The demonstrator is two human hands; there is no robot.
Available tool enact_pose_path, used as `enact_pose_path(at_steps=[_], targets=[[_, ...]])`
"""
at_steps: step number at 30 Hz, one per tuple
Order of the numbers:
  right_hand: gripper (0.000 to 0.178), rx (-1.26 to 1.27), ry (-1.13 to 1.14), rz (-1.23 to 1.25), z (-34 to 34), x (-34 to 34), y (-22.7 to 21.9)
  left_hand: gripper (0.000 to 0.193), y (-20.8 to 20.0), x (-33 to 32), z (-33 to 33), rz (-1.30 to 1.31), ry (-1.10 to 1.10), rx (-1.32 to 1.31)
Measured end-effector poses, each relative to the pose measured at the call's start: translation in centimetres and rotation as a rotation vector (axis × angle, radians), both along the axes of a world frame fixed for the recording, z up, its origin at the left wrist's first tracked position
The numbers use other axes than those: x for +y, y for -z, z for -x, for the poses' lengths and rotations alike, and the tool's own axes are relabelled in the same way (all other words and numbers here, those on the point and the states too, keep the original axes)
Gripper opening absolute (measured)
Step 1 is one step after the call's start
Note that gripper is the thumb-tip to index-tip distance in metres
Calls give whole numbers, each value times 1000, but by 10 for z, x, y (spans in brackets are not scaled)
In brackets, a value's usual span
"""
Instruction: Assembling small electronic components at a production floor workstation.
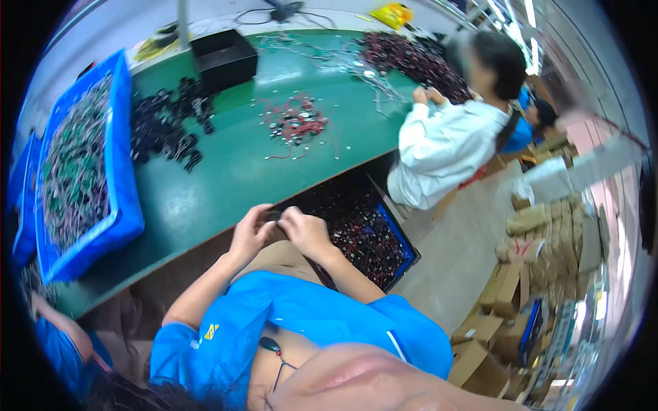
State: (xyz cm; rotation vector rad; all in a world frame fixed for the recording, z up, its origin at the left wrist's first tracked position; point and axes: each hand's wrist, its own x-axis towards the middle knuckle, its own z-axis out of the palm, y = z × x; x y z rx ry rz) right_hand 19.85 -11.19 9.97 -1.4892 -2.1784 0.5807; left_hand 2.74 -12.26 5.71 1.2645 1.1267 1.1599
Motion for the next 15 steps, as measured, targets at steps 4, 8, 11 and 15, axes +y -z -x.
enact_pose_path(at_steps=[4,8,11,15], targets=[[17,-201,265,-46,-52,-7,-9,43,-13,-11,-8,4,13,68],[19,-368,217,-250,-97,-7,4,43,-5,-25,14,-23,-36,154],[18,-271,263,-227,-90,-7,-11,41,-1,-38,28,7,-72,180],[15,-105,140,-173,-62,11,-21,29,-4,-47,56,96,-132,200]])
